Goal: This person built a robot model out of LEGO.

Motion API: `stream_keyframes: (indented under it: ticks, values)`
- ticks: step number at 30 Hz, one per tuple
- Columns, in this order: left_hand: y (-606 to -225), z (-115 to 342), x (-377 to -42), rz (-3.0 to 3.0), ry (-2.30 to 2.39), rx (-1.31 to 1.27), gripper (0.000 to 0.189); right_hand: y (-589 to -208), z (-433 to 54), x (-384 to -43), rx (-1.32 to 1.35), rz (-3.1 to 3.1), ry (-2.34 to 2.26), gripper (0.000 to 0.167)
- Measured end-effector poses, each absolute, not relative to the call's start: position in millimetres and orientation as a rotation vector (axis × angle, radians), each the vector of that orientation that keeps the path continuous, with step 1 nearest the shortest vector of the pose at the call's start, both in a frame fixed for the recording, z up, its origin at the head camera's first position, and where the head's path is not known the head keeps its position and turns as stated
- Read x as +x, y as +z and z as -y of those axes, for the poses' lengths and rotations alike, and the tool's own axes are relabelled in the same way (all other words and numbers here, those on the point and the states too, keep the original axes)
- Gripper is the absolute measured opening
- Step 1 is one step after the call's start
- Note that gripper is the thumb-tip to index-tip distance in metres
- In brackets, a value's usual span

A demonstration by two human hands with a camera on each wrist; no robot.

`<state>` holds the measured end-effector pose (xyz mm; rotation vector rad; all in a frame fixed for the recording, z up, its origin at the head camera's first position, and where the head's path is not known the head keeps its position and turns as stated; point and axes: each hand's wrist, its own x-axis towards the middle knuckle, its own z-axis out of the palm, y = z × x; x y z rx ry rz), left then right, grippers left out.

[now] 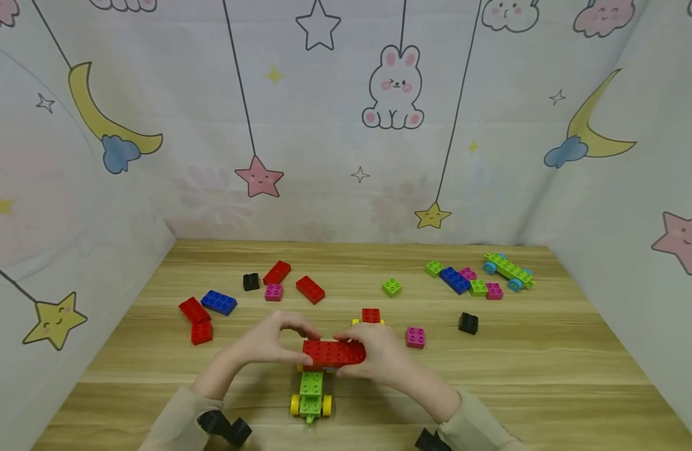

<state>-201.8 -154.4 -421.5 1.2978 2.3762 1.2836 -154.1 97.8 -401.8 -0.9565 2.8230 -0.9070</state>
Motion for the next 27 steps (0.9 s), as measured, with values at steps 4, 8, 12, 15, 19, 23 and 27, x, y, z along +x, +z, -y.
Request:
stream_keyframes:
  ticks: [4, 8, 12, 15, 19, 23, 27]
  values:
    - [-418, 153, -201, -2.387, 1.316, 1.309, 0.027, -400, -102, -154, -0.961, -2.806, -0.979, 0.046]
    - [-413, 147, -199, -2.434, 1.334, 1.297, 0.024, -396, -107, -155, -0.953, -2.795, -1.1, 0.039]
    - [-408, 139, -197, -2.537, 1.345, 1.275, 0.022, -392, -112, -156, -0.929, -2.851, -1.165, 0.032]
    - [-404, 134, -197, -2.591, 1.359, 1.269, 0.021, -390, -116, -158, -0.897, -2.878, -1.198, 0.028]
    - [-397, 127, -194, -2.589, 1.371, 1.268, 0.022, -390, -124, -163, -0.865, -2.899, -1.215, 0.024]
    - [-389, 120, -190, -2.58, 1.338, 1.282, 0.027, -392, -132, -169, -0.873, -2.941, -1.202, 0.023]
    - [-384, 114, -188, -2.573, 1.276, 1.276, 0.035, -394, -139, -176, -0.855, -2.972, -1.203, 0.024]
